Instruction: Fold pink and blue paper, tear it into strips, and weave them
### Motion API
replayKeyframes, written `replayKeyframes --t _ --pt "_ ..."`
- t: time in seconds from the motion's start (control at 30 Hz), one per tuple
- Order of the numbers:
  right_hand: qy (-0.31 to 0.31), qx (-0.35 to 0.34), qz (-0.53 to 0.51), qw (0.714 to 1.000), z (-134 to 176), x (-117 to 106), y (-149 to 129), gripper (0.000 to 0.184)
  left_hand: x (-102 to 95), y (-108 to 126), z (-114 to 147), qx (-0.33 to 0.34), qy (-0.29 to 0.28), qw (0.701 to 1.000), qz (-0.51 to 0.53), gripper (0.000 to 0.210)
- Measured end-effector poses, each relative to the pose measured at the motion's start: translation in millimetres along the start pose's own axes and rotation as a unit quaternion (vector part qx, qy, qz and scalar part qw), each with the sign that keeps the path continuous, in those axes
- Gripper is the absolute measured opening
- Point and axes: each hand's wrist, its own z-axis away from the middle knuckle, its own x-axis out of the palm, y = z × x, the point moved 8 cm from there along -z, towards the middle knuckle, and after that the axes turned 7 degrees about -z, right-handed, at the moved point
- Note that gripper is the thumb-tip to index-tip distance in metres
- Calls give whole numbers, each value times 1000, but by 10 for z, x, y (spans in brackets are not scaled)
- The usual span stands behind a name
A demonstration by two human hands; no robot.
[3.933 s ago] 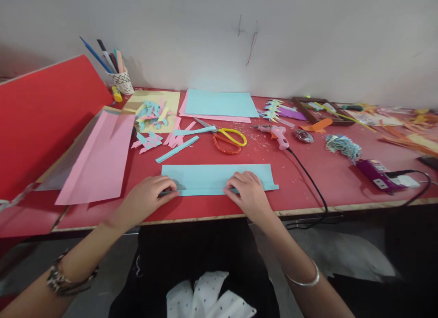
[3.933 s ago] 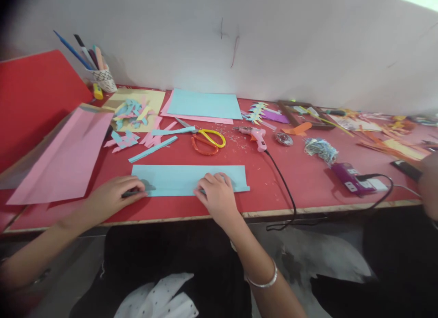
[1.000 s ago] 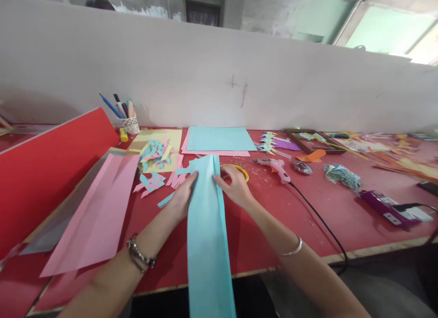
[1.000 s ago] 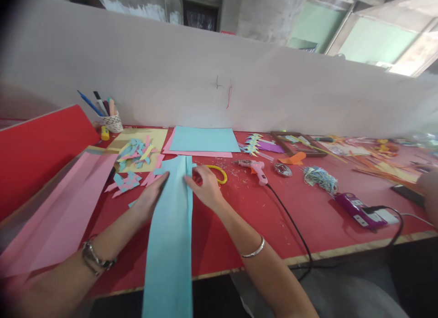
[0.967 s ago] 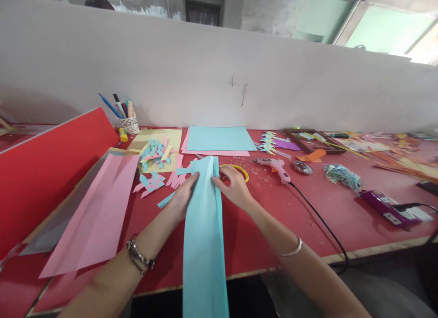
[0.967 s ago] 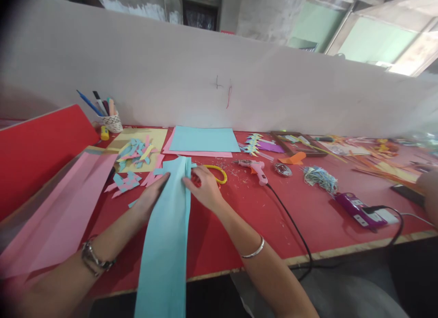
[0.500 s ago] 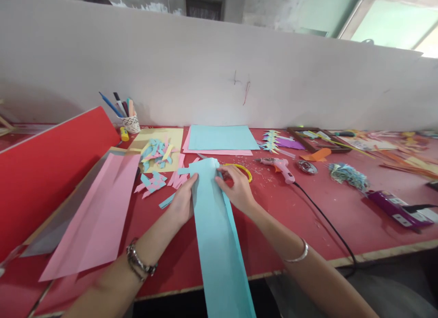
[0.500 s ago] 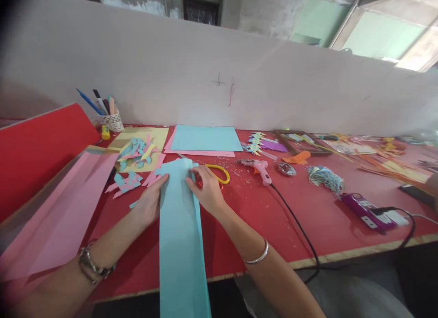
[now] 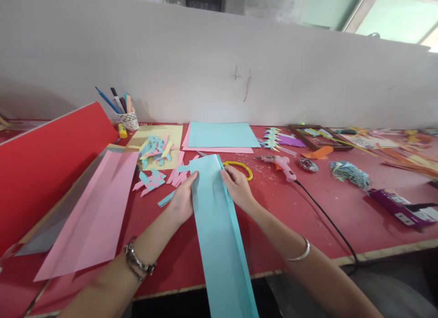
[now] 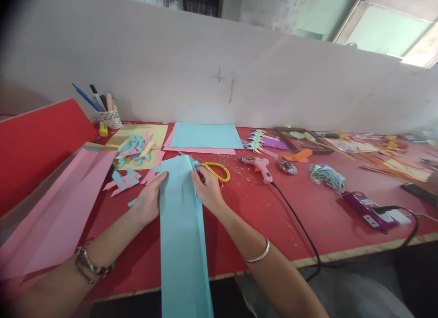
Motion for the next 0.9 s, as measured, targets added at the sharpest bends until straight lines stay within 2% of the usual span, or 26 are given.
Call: replayKeyframes --t 0.1,0.2,0.37,0.43,0.5,0.57,0.63,0.67,0.73,0.9 --pt "25 31 -17 999 -32 -76 75 29 -87 63 -32 61 41 994 -81 26" --pt "26 60 -44 997 -62 -118 141 30 -148 122 -34 124 75 976 -163 22" --pt "14 80 -73 994 -89 -134 178 23 -213 168 -58 159 99 949 -252 16" --pt "18 78 -79 994 -91 -131 187 19 -248 255 -75 184 116 935 -280 22" --pt "14 77 -76 994 -85 -103 201 18 -242 438 -53 255 143 892 -345 39" --pt "-15 91 -74 993 -64 -27 231 18 -120 633 7 344 154 800 -468 46" --pt "-64 114 -83 988 -27 78 262 19 54 720 27 390 131 703 -580 38" --pt "-85 121 -87 985 -7 122 268 20 114 729 7 390 114 679 -612 32" --pt "-115 128 -91 981 25 178 267 20 190 731 -54 377 78 668 -637 21" --pt "-123 89 -75 986 3 167 204 25 286 657 -200 360 -1 692 -626 15"
